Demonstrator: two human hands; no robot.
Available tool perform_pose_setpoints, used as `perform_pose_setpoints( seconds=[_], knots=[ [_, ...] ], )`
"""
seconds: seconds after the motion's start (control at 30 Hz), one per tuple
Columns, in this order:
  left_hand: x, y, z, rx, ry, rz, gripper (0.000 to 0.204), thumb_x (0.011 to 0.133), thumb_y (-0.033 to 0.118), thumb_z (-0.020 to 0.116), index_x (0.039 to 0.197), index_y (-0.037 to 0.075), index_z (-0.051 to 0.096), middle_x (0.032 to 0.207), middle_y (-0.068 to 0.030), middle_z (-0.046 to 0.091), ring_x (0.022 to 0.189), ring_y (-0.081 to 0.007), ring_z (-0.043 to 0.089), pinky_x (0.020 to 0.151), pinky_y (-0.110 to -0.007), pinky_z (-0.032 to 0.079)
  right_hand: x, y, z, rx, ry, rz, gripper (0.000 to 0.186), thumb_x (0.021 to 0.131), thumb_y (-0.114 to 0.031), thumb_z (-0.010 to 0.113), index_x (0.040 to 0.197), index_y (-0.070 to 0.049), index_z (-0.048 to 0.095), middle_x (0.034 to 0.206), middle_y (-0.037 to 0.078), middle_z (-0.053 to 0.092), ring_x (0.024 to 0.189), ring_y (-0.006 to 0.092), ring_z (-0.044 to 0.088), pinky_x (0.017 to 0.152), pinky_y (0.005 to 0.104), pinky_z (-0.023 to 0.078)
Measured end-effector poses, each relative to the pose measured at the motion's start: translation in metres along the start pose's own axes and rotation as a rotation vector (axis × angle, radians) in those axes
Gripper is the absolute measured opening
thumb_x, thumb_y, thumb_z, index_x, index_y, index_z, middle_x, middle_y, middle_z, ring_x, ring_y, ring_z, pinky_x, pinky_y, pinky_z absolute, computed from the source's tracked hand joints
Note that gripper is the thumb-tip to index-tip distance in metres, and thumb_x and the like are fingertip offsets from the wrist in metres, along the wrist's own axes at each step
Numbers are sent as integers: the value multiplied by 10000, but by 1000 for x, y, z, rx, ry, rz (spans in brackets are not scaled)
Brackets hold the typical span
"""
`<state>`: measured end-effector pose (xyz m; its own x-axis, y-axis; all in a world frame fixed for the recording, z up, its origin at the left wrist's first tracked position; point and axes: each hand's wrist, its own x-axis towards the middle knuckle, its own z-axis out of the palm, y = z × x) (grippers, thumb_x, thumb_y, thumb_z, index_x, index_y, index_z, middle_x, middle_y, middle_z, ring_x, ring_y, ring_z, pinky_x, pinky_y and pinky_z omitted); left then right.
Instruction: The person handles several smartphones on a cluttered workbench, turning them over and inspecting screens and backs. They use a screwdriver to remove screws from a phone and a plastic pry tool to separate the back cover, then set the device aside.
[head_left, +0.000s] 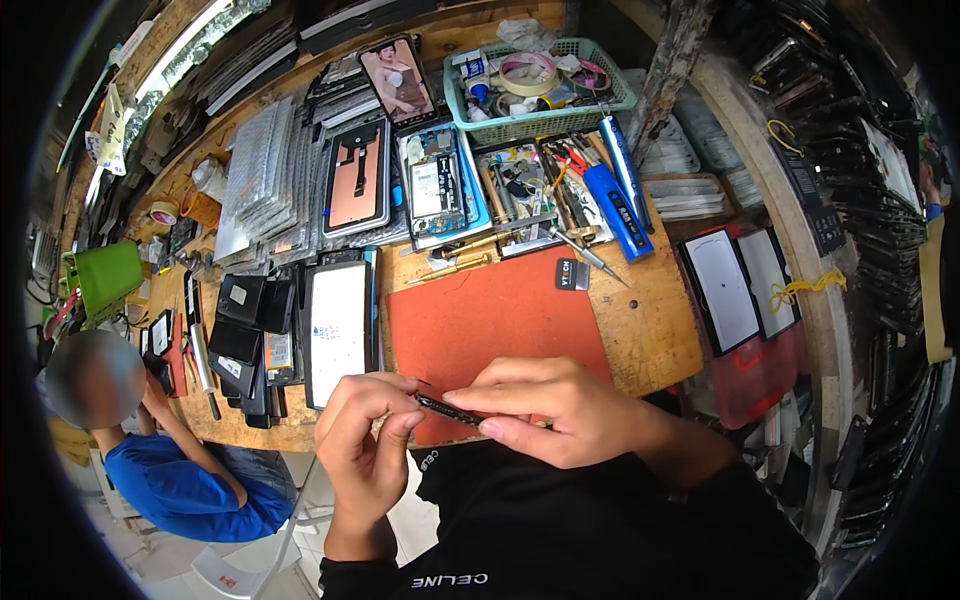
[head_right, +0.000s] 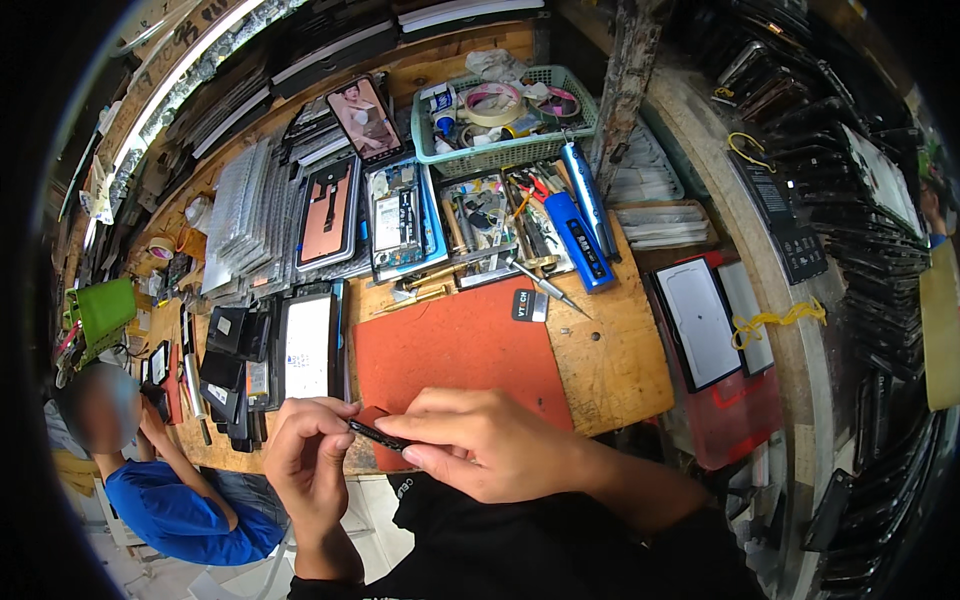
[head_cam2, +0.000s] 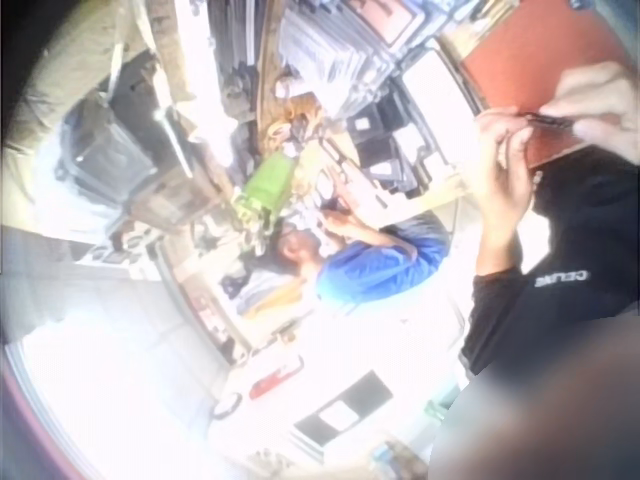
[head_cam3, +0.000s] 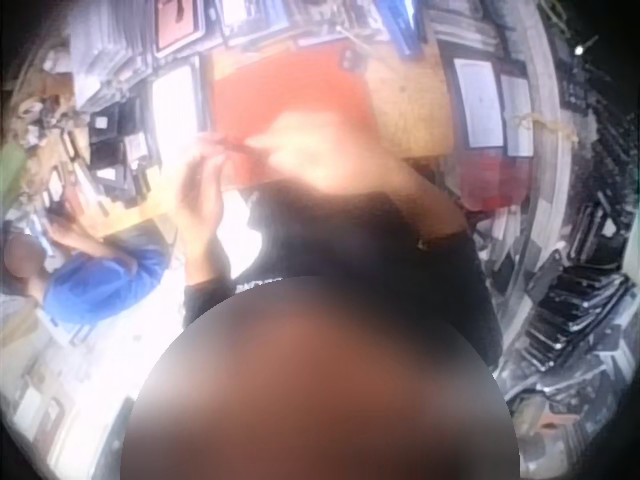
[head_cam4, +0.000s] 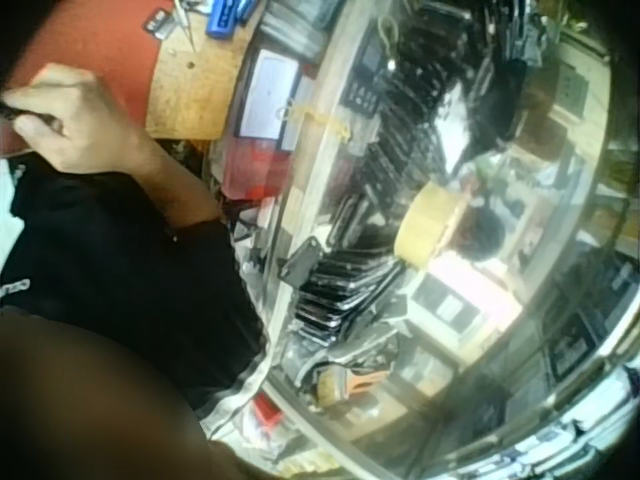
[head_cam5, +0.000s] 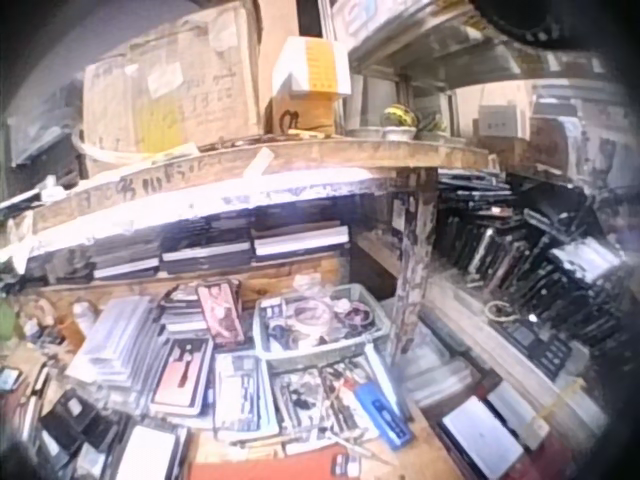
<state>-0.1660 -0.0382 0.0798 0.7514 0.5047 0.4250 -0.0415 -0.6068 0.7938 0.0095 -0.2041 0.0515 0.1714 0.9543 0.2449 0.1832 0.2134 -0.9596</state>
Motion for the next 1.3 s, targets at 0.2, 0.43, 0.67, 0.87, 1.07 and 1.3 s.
perform_pose_setpoints(
  seconds=[0.2,0.43,0.67,0.87,1.07,1.3],
  knots=[
    [-6,-22,4,29,-150,7,102,863,-78,774,910,0,729,869,-107,716,883,-290,738,782,-366,581,-23,12,-23,102,-24,-7,348,1023,-66,693,1364,6,706,1125,132,724,963,200,716,763,301,558],
    [-15,-30,5,283,-205,-5,191,794,-154,732,913,-7,704,901,-142,689,923,-336,735,784,-404,587,-51,14,-45,-12,30,51,305,1017,-34,686,1314,23,730,1025,129,744,878,208,718,759,322,539],
    [-18,-32,-5,505,-257,-116,163,811,-145,739,923,-37,690,909,-161,693,898,-341,738,773,-410,587,-53,15,-48,-144,47,38,298,1012,-22,680,1302,40,711,961,130,718,816,218,699,713,328,530],
    [-34,-16,11,331,-185,-276,375,887,56,820,1220,-1,658,1130,-221,675,1050,-394,695,879,-470,583,-61,27,-53,-149,85,116,262,1024,4,646,1280,58,658,1012,130,696,826,185,718,723,311,553],
    [-19,-60,42,310,-384,25,931,758,193,959,1538,22,479,1452,-261,549,1325,-467,574,1123,-502,495,-69,53,-42,278,233,322,296,1100,-28,536,1375,75,573,1150,117,701,891,144,735,752,275,600],
    [-11,-65,38,-141,-201,194,1008,719,207,997,1564,71,464,1490,-219,551,1356,-420,581,1119,-498,504,-77,61,-38,769,319,217,639,1117,-93,521,1671,40,230,1388,225,636,930,179,741,761,293,623]
  ],
)
